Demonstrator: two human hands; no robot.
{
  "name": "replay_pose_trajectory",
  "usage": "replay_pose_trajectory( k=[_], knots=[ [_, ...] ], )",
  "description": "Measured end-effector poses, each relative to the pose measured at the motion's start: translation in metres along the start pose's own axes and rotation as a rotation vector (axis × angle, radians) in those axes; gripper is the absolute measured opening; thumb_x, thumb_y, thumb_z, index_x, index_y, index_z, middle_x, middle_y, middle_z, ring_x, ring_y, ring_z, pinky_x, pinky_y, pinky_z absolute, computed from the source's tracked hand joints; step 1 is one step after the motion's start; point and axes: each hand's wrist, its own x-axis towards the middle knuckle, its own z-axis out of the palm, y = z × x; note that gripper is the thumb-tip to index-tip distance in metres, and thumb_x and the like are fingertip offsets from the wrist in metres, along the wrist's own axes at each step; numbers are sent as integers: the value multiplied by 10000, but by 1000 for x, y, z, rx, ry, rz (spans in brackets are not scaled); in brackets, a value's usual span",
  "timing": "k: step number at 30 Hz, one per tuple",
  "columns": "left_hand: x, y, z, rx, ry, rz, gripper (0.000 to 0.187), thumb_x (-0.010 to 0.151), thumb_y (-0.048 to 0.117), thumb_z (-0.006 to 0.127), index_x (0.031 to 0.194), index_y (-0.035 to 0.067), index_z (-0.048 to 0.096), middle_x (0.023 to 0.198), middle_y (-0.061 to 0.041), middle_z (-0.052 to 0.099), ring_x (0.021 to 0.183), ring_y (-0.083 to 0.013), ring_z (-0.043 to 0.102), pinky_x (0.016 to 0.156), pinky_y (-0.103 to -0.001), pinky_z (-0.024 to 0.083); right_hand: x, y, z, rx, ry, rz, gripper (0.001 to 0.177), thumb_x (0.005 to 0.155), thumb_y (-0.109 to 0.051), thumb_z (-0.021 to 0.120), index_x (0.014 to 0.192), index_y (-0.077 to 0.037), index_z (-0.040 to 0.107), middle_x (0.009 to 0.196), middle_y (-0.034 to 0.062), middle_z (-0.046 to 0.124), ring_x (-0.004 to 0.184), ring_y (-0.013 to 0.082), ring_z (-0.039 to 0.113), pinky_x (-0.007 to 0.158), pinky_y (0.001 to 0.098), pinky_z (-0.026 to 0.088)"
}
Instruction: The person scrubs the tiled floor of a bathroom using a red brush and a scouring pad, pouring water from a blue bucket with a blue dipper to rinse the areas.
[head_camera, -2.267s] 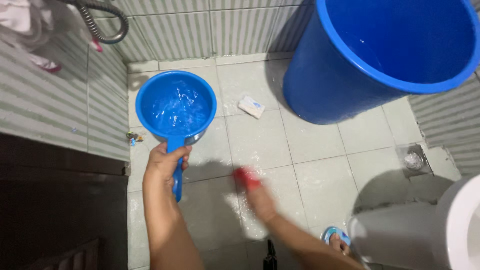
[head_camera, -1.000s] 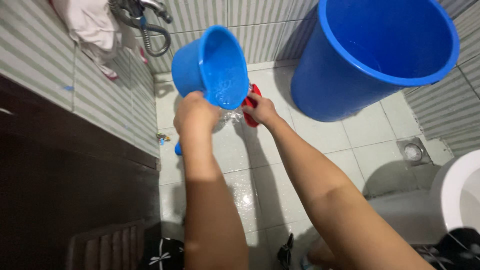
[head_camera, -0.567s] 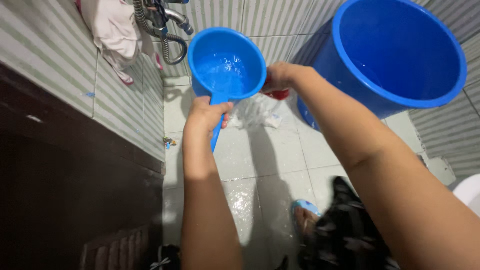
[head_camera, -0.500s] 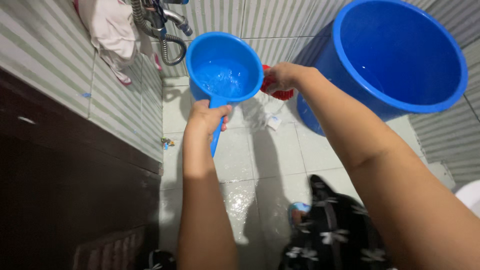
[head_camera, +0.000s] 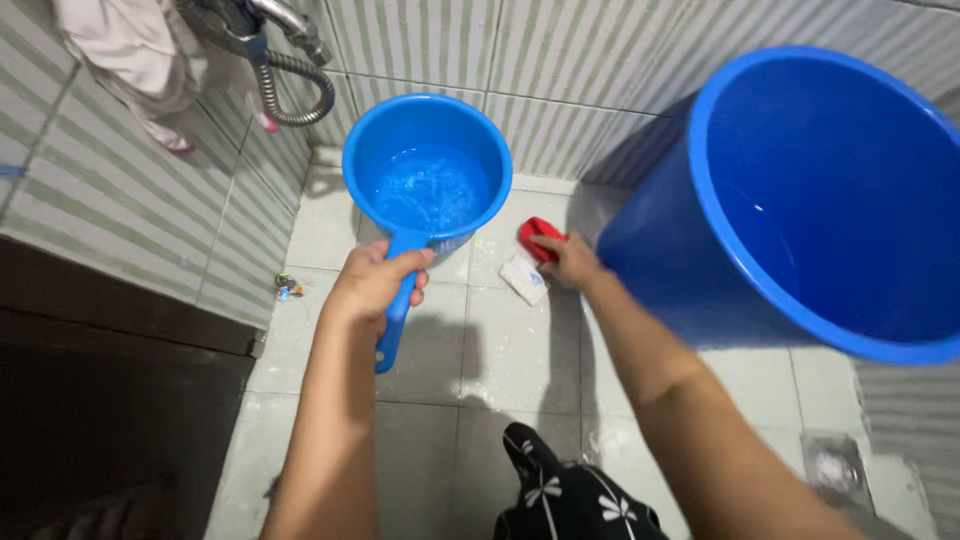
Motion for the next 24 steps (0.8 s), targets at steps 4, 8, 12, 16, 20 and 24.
replay_pose_trajectory(
  k=[4,8,12,16,20,24],
  knots=[
    [5,-13,8,31,69,-9,182,810,141,776,885,34,649,649,-53,627,487,-142,551,451,-299,464,-48,-77,15,130,-37,-182,637,786,-63,676,1355,-349,672,945,181,715,850,357,677,794,449,561],
    [8,-28,9,53,124,10,174,807,129,777,844,30,640,638,-56,622,479,-149,545,442,-303,446,-120,-161,10,501,-3,-195,359,900,-204,706,1258,-177,700,911,157,754,784,286,735,742,398,592],
    [4,-41,-1,60,135,-23,173,805,115,784,832,20,643,641,-62,625,485,-155,548,444,-306,445,-98,-127,2,489,107,-46,385,1008,-358,520,1219,-101,713,862,213,693,740,360,659,680,485,526],
    [-9,-47,-3,101,177,-51,194,807,114,798,826,25,627,641,-64,617,491,-157,552,445,-313,451,-19,-37,-3,-25,327,105,393,988,-289,504,1317,-136,655,850,313,636,706,438,627,651,528,525],
    [-15,-49,-10,140,229,-63,159,798,91,785,824,27,642,638,-66,617,498,-156,567,450,-317,468,-39,-96,60,145,175,23,448,941,-67,500,1353,-204,615,976,212,708,859,397,668,774,568,513],
    [-17,-50,-19,194,255,-67,158,800,100,785,819,28,646,635,-72,624,494,-161,571,449,-316,463,-97,-130,59,-1,-65,-334,520,878,-147,565,1384,-253,627,1145,216,670,937,391,678,854,476,540]
  ],
)
